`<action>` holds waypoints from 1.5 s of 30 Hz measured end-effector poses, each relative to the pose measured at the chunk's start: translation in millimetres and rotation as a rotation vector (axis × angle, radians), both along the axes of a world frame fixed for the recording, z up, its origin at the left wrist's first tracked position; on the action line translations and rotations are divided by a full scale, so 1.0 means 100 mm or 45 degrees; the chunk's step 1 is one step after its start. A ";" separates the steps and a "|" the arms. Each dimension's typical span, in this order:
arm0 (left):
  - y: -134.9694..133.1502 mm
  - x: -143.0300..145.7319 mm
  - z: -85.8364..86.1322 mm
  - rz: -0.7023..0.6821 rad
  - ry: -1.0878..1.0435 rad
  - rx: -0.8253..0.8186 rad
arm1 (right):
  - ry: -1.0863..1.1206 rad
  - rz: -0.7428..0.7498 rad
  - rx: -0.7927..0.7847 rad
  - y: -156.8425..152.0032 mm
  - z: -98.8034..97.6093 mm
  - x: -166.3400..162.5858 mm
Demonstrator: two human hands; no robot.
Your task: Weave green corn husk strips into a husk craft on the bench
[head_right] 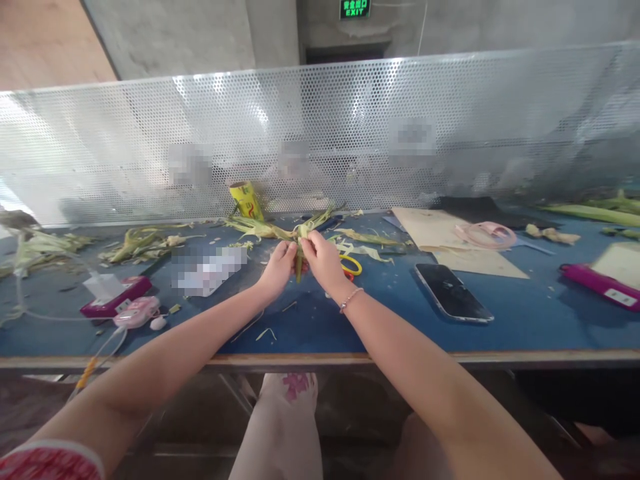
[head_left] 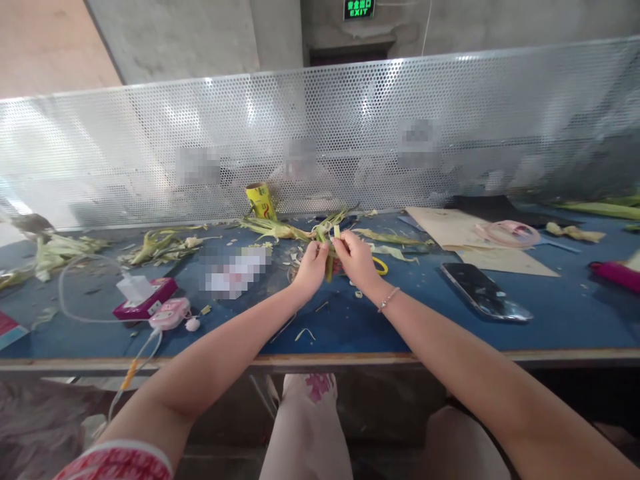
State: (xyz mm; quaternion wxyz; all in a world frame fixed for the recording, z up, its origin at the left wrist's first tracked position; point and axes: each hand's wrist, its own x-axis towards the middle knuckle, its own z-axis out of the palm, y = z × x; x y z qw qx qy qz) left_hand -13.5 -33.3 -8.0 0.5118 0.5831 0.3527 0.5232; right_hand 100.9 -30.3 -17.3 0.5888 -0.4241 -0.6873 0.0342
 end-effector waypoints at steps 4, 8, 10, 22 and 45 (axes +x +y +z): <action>0.01 -0.02 -0.02 0.152 0.094 0.115 | -0.033 0.091 -0.030 -0.03 -0.01 -0.05; 0.06 -0.04 -0.03 0.284 0.108 0.140 | 0.030 0.134 -0.057 -0.06 0.00 -0.10; 0.07 -0.04 -0.03 0.333 0.122 0.171 | 0.084 0.159 -0.075 -0.07 0.01 -0.11; -0.09 -0.07 0.06 0.305 0.430 0.516 | 0.637 0.149 -0.291 0.09 0.01 -0.08; 0.07 -0.17 0.08 0.401 0.296 0.412 | 0.679 0.291 -0.323 0.12 0.00 -0.06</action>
